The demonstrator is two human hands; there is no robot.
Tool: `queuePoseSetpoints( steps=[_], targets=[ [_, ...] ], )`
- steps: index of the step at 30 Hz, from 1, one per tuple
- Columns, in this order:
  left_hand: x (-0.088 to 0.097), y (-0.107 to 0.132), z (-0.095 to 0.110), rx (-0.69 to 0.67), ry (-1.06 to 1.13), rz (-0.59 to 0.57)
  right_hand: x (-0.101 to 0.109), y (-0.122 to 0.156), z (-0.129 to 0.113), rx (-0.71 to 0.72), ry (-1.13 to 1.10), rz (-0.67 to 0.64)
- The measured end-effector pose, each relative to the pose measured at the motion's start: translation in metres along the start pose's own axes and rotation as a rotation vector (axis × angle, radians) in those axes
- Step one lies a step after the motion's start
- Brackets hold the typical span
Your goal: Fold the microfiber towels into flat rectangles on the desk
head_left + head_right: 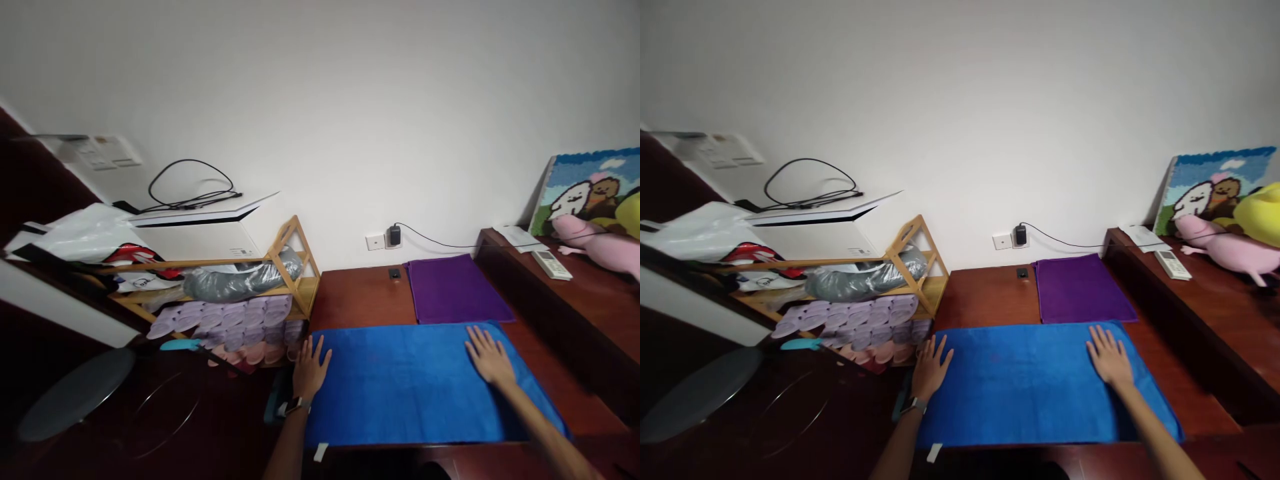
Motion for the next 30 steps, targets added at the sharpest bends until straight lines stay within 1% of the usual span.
queuePoseSetpoints(
  steps=[1,2,3,4,5,6,7,8,9,10,12,13,14,15,16,17,18,19,20,21,23,25,26,27,28,29,30],
  targets=[
    [0.0,0.001,-0.003,0.007,-0.005,-0.001,0.007,-0.002,0.026,-0.058,0.002,0.011],
    [0.002,0.002,-0.005,0.013,-0.009,-0.001,0.014,-0.004,0.046,-0.098,-0.003,0.016],
    [0.005,0.002,-0.005,0.015,-0.012,0.0,0.019,-0.006,0.058,-0.122,-0.013,0.015],
    [0.01,0.001,-0.004,0.012,-0.013,0.006,0.023,-0.006,0.062,-0.135,-0.022,0.012],
    [0.016,0.001,-0.002,0.009,-0.013,0.017,0.027,-0.005,0.058,-0.139,-0.028,0.016],
    [0.023,0.002,0.002,0.007,-0.01,0.034,0.03,-0.003,0.046,-0.133,-0.032,0.033],
    [0.032,0.005,0.007,0.003,-0.003,0.054,0.031,0.003,0.025,-0.106,-0.037,0.065],
    [0.04,0.01,0.014,-0.008,0.011,0.075,0.03,0.012,-0.004,-0.052,-0.047,0.102],
    [0.048,0.018,0.025,-0.032,0.032,0.092,0.027,0.024,-0.04,0.027,-0.066,0.143],
    [0.055,0.028,0.038,-0.071,0.058,0.101,0.018,0.04,-0.081,0.137,-0.099,0.155],
    [0.063,0.054,0.066,-0.174,0.11,0.091,-0.008,0.078,-0.163,0.331,-0.189,0.103],
    [0.065,0.069,0.077,-0.221,0.125,0.075,-0.024,0.098,-0.199,0.413,-0.23,0.053],
    [0.065,0.083,0.082,-0.248,0.129,0.056,-0.038,0.116,-0.229,0.478,-0.263,-0.004],
    [0.063,0.096,0.081,-0.248,0.122,0.039,-0.05,0.131,-0.251,0.509,-0.285,-0.052],
    [0.06,0.107,0.073,-0.227,0.106,0.024,-0.058,0.141,-0.262,0.521,-0.296,-0.089],
    [0.057,0.116,0.06,-0.195,0.087,0.014,-0.063,0.147,-0.264,0.513,-0.298,-0.112],
    [0.053,0.123,0.044,-0.164,0.069,0.007,-0.063,0.148,-0.256,0.488,-0.289,-0.119],
    [0.05,0.129,0.028,-0.141,0.055,0.002,-0.06,0.145,-0.239,0.453,-0.272,-0.111],
    [0.047,0.133,0.013,-0.13,0.047,0.003,-0.054,0.14,-0.215,0.409,-0.249,-0.09],
    [0.044,0.135,0.0,-0.132,0.043,0.006,-0.046,0.133,-0.184,0.36,-0.221,-0.059],
    [0.041,0.137,-0.014,-0.146,0.043,0.021,-0.026,0.118,-0.109,0.256,-0.161,0.022],
    [0.039,0.137,-0.018,-0.148,0.043,0.036,-0.008,0.107,-0.031,0.164,-0.106,0.093],
    [0.038,0.137,-0.018,-0.144,0.043,0.04,-0.001,0.103,0.005,0.121,-0.088,0.119],
    [0.038,0.137,-0.016,-0.138,0.042,0.044,0.004,0.1,0.037,0.093,-0.082,0.136],
    [0.037,0.137,-0.015,-0.131,0.041,0.046,0.007,0.099,0.064,0.063,-0.085,0.155],
    [0.036,0.137,-0.015,-0.125,0.039,0.047,0.009,0.098,0.084,0.037,-0.092,0.169],
    [0.036,0.137,-0.015,-0.121,0.036,0.05,0.01,0.098,0.099,0.014,-0.102,0.181]
  ],
)
Point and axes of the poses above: each hand's wrist, its own y-axis away from the middle knuckle, its own x-axis out of the back of the hand, z = x × y, the point moved 9 cm from there along -y, towards the middle knuckle, and after that the axes turned 15 degrees about -y, right-handed, at the moved point
